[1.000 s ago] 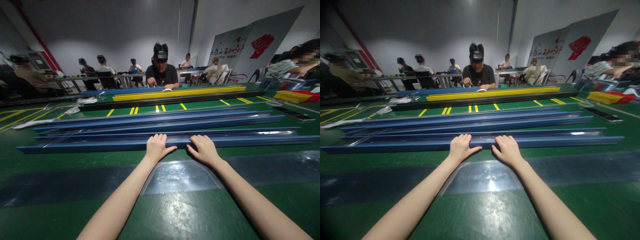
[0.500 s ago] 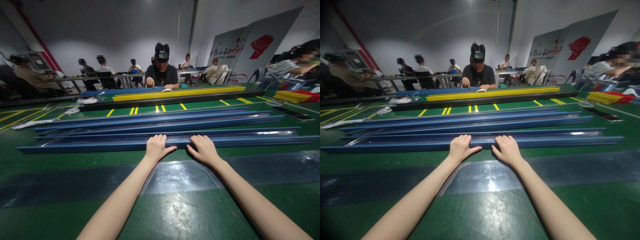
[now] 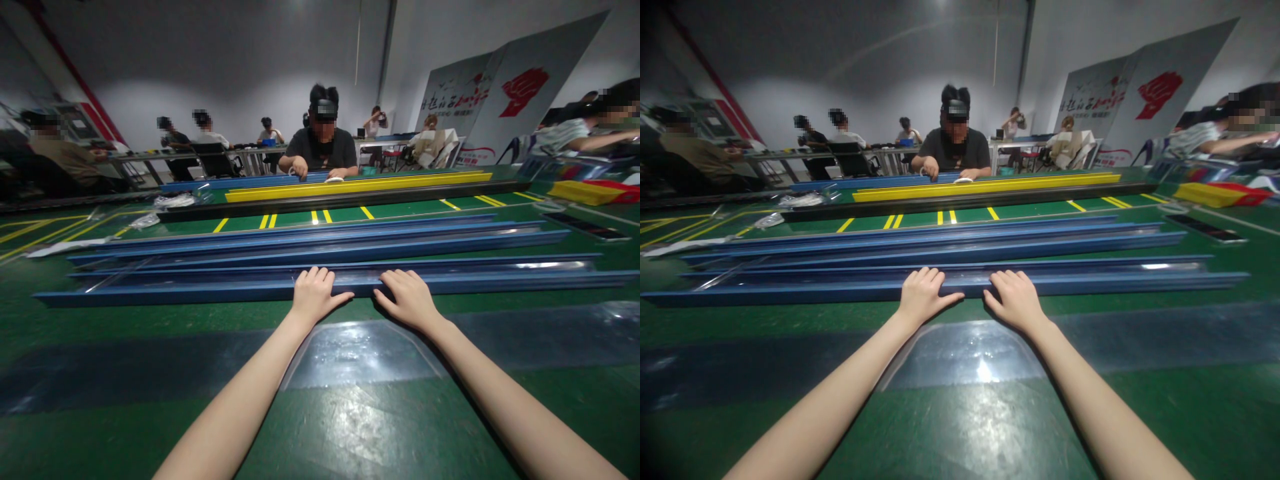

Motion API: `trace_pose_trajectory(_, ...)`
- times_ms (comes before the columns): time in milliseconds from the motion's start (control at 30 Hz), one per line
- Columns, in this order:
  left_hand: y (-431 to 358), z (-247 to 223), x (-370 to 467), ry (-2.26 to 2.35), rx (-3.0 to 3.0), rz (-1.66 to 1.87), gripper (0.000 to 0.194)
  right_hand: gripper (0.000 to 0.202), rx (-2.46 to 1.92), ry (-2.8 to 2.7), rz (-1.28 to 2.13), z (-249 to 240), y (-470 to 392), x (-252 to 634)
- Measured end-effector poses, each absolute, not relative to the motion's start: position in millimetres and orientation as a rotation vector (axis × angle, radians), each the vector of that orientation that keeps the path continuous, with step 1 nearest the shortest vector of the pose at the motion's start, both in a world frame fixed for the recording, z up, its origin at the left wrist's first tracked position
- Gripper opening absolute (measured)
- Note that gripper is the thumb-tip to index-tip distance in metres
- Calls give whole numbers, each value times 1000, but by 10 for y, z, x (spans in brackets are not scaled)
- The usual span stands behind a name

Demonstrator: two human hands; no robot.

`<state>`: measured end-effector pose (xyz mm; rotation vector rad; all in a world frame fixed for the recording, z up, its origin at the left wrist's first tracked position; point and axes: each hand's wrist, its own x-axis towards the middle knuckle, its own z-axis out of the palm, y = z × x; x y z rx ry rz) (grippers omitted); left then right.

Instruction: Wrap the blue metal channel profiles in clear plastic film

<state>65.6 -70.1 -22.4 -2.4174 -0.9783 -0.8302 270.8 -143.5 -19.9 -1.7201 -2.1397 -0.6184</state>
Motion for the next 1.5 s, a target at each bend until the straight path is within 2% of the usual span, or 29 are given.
trace_pose_trajectory(267,-674,-219,648,-794,-2530,-806,40,24,-1715,-2139,-615,-190,-1439,2704)
trace_pose_trajectory(1167,-743,-188,654,-1103,-2433,-834,51,23,-1726,-2139,-606,-178,-1446,2691)
trace_pose_trajectory(1500,-720,-195,644,-968,-2536,-830,43,24,-1722,-2134,-615,-184,-1443,2697)
